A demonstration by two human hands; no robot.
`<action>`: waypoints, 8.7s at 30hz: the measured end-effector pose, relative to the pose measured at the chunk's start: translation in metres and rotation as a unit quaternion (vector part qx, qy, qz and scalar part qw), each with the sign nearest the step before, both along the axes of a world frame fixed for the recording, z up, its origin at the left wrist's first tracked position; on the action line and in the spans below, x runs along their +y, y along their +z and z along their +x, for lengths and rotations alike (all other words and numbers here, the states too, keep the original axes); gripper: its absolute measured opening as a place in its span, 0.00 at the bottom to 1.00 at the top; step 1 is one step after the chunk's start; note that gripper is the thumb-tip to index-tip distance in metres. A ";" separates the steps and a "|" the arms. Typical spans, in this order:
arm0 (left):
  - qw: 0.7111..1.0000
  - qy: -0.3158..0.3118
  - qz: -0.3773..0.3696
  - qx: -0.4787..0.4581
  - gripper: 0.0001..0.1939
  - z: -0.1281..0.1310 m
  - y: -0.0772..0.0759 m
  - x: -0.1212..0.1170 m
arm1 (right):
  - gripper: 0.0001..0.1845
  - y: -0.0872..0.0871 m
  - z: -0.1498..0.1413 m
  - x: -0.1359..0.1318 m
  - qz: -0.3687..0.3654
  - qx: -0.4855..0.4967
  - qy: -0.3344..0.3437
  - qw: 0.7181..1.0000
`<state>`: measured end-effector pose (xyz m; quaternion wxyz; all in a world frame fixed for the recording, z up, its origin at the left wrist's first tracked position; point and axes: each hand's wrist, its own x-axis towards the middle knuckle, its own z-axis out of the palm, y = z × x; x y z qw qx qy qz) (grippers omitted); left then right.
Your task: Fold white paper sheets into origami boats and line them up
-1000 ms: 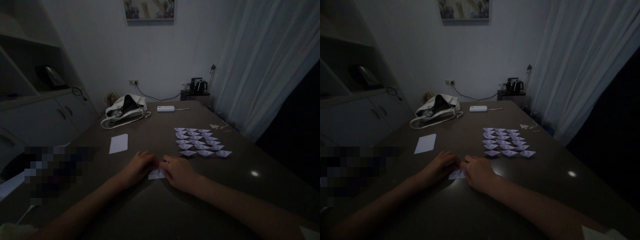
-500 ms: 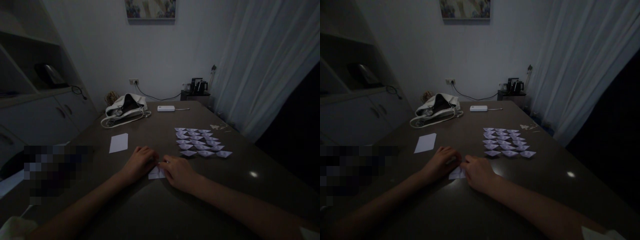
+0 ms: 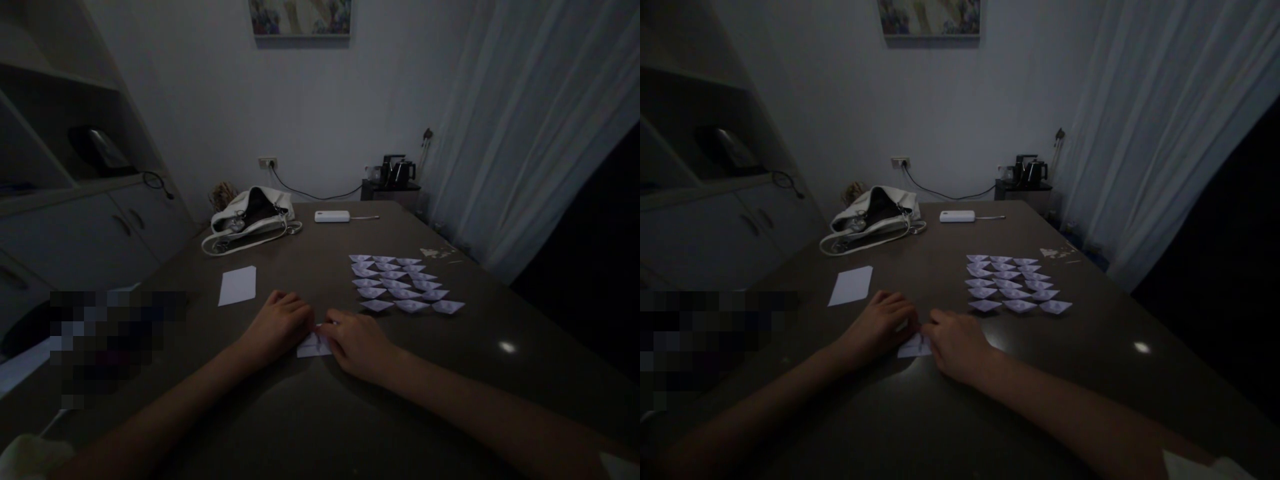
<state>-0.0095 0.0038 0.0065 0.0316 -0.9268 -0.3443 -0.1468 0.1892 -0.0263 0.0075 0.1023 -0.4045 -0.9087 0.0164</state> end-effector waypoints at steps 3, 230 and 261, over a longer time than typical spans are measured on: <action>0.999 0.003 0.024 0.024 0.04 0.000 -0.001 0.000 | 0.13 0.000 0.000 0.000 -0.004 -0.001 -0.001 1.000; 0.990 -0.112 -0.088 -0.004 0.08 -0.009 0.010 -0.025 | 0.07 0.030 0.012 0.012 -0.028 -0.086 0.052 0.994; 0.989 -0.114 -0.091 -0.020 0.06 -0.009 0.007 -0.025 | 0.05 0.013 0.021 0.031 -0.064 -0.005 0.096 0.993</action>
